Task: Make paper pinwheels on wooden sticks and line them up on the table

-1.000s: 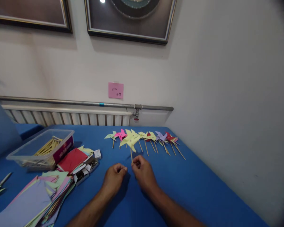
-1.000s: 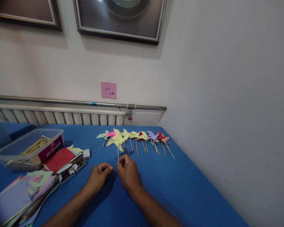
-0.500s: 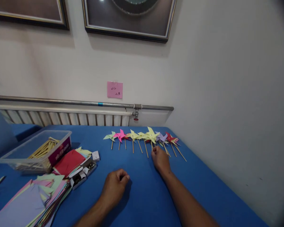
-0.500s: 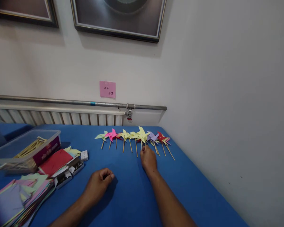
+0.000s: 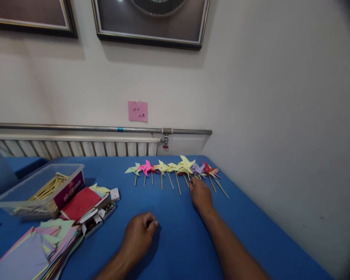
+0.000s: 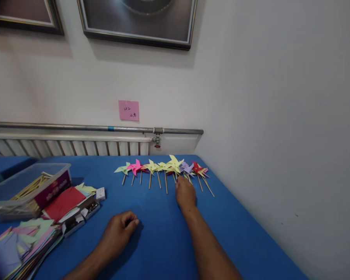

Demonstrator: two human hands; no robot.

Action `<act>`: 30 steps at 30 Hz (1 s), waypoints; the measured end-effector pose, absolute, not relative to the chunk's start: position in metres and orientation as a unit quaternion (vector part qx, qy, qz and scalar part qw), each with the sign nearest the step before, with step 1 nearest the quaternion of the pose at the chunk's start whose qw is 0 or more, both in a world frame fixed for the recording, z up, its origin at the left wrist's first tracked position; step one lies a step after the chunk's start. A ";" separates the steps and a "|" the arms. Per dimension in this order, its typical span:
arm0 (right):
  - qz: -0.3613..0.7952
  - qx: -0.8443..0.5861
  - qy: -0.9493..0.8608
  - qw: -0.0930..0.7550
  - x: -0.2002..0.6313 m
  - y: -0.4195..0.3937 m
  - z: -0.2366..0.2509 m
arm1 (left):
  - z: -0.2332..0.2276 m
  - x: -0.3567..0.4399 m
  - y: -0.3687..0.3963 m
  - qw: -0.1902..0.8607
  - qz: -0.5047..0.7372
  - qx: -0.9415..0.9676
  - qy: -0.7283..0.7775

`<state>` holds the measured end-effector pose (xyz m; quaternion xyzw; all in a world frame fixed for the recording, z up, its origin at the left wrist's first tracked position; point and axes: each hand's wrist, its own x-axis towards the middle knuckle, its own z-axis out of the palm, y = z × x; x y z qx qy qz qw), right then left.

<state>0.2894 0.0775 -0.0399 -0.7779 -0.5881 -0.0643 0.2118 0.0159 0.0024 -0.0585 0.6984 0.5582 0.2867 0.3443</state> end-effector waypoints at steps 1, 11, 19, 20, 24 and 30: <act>-0.070 -0.777 -0.589 0.211 0.290 0.078 -0.038 | -0.059 0.016 0.002 0.343 0.287 0.700 0.557; -0.066 -0.781 -0.600 0.157 0.284 0.085 -0.047 | -0.058 0.017 0.000 0.343 0.290 0.703 0.552; -0.065 -0.788 -0.595 0.142 0.288 0.087 -0.050 | -0.060 0.016 0.000 0.317 0.293 0.725 0.538; -0.064 -0.788 -0.596 0.142 0.288 0.087 -0.050 | -0.060 0.016 0.000 0.314 0.292 0.726 0.538; -0.063 -0.784 -0.602 0.138 0.289 0.087 -0.051 | -0.060 0.016 -0.001 0.319 0.285 0.725 0.539; -0.066 -0.780 -0.609 0.130 0.288 0.087 -0.051 | -0.058 0.016 -0.001 0.311 0.281 0.732 0.537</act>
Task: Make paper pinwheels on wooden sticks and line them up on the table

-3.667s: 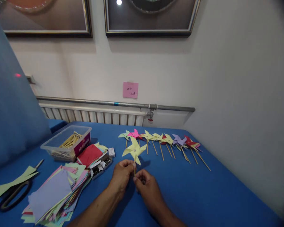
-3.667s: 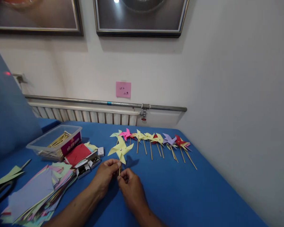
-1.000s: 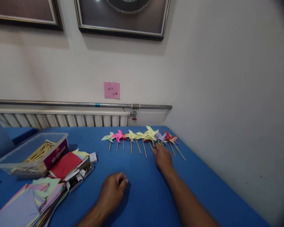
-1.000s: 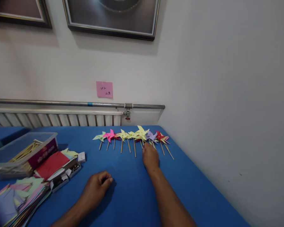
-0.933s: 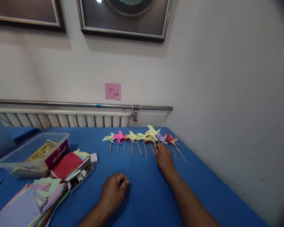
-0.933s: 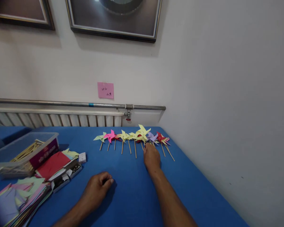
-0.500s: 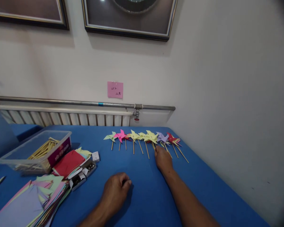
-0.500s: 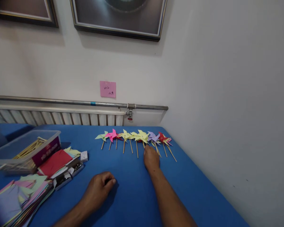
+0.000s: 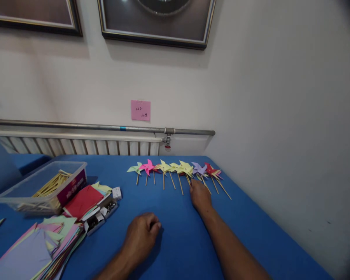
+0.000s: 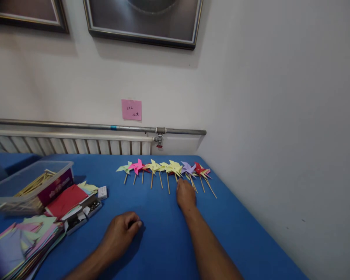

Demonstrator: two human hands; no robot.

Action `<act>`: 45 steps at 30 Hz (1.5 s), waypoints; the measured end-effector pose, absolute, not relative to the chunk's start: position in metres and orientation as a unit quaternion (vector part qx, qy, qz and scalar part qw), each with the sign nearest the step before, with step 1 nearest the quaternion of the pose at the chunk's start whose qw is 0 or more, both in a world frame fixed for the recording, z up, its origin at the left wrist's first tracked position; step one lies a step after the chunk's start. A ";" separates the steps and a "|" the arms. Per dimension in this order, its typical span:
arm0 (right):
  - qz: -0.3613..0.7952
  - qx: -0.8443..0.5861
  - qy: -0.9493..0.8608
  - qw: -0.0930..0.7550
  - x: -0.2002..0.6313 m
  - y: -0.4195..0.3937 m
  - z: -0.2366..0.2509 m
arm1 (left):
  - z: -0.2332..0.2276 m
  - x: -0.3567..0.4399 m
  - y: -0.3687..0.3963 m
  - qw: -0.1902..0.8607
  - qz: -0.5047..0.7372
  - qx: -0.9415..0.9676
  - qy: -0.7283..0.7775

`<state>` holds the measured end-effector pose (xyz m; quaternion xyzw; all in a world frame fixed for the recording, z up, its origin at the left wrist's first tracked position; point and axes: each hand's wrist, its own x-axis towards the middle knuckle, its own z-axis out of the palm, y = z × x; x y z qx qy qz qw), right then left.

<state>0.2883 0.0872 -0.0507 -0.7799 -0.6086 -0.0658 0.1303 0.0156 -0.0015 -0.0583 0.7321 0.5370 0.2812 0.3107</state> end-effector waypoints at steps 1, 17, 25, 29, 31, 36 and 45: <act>-0.067 -0.780 -0.608 0.130 0.288 0.087 -0.051 | -0.058 0.016 -0.002 0.311 0.281 0.732 0.537; -0.068 -0.786 -0.603 0.119 0.286 0.086 -0.046 | -0.055 0.017 -0.002 0.310 0.270 0.734 0.541; -0.069 -0.781 -0.607 0.128 0.287 0.086 -0.048 | -0.055 0.017 -0.003 0.310 0.277 0.735 0.536; -0.071 -0.781 -0.605 0.135 0.288 0.087 -0.050 | -0.057 0.017 -0.002 0.312 0.288 0.730 0.536; -0.073 -0.782 -0.603 0.139 0.288 0.087 -0.050 | -0.058 0.017 -0.002 0.312 0.288 0.731 0.535; -0.079 -0.784 -0.599 0.147 0.287 0.085 -0.051 | -0.059 0.017 -0.001 0.307 0.282 0.738 0.531; -0.092 -0.754 -0.629 0.169 0.280 0.079 -0.037 | -0.054 0.017 -0.004 0.303 0.274 0.738 0.537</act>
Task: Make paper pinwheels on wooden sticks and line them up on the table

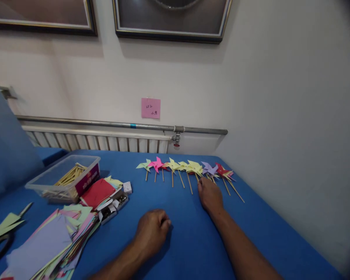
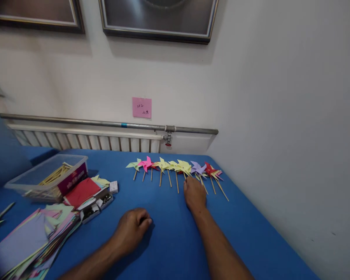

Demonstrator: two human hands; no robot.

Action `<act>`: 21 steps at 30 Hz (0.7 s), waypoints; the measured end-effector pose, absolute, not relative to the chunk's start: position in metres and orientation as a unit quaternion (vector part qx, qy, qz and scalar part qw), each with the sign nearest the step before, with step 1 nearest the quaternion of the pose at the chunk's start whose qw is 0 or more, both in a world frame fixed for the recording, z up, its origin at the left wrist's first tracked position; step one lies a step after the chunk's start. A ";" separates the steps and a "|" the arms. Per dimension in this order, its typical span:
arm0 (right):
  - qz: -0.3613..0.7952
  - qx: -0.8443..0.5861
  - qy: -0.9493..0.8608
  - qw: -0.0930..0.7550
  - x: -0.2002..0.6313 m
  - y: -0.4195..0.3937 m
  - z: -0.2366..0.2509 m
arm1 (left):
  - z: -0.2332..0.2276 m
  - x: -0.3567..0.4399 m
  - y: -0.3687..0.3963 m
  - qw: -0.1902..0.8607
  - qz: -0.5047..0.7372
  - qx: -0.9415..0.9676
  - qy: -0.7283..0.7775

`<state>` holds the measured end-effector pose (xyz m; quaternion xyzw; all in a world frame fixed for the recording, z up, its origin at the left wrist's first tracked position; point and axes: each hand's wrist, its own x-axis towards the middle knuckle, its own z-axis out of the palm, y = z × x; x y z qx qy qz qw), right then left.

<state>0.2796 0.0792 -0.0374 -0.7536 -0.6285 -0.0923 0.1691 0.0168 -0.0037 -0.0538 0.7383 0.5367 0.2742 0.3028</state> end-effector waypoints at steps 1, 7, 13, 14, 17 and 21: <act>-0.093 -0.749 -0.633 0.173 0.278 0.079 -0.035 | -0.053 0.017 -0.004 0.303 0.276 0.739 0.534; -0.093 -0.658 -0.692 0.283 0.230 0.050 -0.019 | -0.046 0.013 -0.002 0.299 0.257 0.754 0.525; -0.005 -0.405 -0.818 0.408 0.135 -0.034 -0.011 | -0.023 -0.002 0.006 0.253 0.185 0.765 0.562; 0.004 -0.373 -0.829 0.417 0.124 -0.044 -0.016 | -0.020 -0.003 0.007 0.245 0.171 0.764 0.572; 0.026 -0.364 -0.830 0.422 0.109 -0.055 -0.038 | -0.012 -0.007 0.011 0.186 0.156 0.763 0.599; 0.059 -0.393 -0.826 0.399 0.117 -0.044 -0.063 | 0.003 -0.026 0.019 0.089 0.160 0.755 0.629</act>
